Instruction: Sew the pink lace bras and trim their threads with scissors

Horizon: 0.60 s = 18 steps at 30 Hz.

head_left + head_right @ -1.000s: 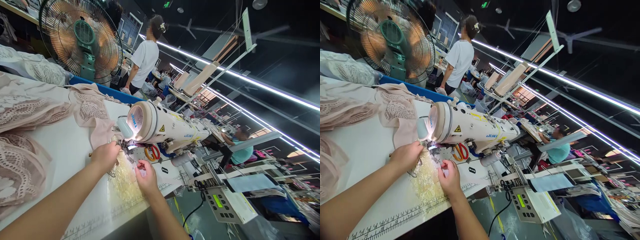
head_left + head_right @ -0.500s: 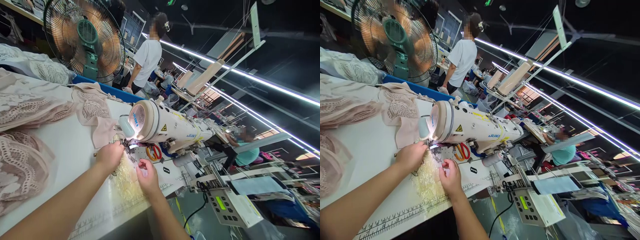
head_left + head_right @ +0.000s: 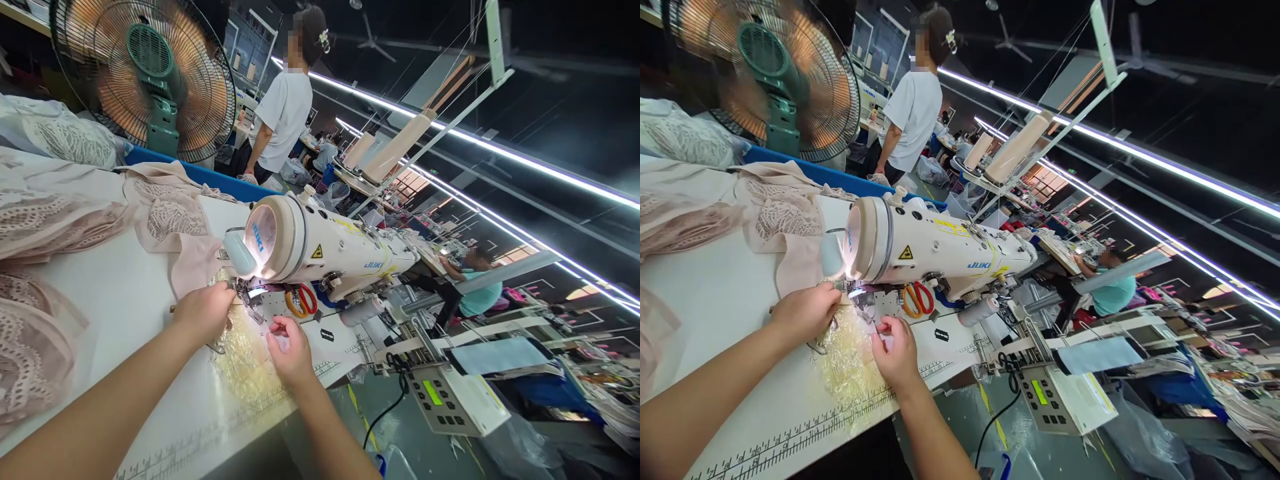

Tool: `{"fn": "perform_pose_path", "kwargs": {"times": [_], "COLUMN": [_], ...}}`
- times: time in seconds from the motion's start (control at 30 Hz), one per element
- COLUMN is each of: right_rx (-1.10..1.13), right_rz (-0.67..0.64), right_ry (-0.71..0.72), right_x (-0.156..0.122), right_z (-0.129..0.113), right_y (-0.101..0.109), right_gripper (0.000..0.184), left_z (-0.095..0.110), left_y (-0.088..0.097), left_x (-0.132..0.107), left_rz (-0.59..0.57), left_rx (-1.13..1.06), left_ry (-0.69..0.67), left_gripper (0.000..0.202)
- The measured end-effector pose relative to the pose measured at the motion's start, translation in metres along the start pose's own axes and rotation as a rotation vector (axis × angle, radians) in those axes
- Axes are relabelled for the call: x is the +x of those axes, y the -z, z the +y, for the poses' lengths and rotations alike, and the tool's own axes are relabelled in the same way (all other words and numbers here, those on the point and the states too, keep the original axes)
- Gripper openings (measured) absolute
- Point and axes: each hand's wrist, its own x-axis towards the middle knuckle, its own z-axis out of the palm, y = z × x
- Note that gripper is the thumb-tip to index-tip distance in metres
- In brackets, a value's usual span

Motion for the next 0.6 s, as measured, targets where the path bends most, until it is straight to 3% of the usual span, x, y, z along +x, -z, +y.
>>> {"fn": "perform_pose_path", "kwargs": {"times": [0.4,0.6], "right_rx": [-0.015,-0.026], "right_rz": [0.037,0.081], "right_ry": [0.019,0.034], "right_x": [-0.003,-0.003], "right_z": [0.001,0.0], "right_y": [0.001,0.0], "right_gripper": [0.023,0.024], "left_z": [0.001,0.01], "left_y": [-0.005,-0.009], "left_x": [0.001,0.002], "left_rz": [-0.001,-0.015], "left_rx": [0.03,0.077], "left_ry": [0.006,0.088], "left_gripper": [0.013,0.028]}}
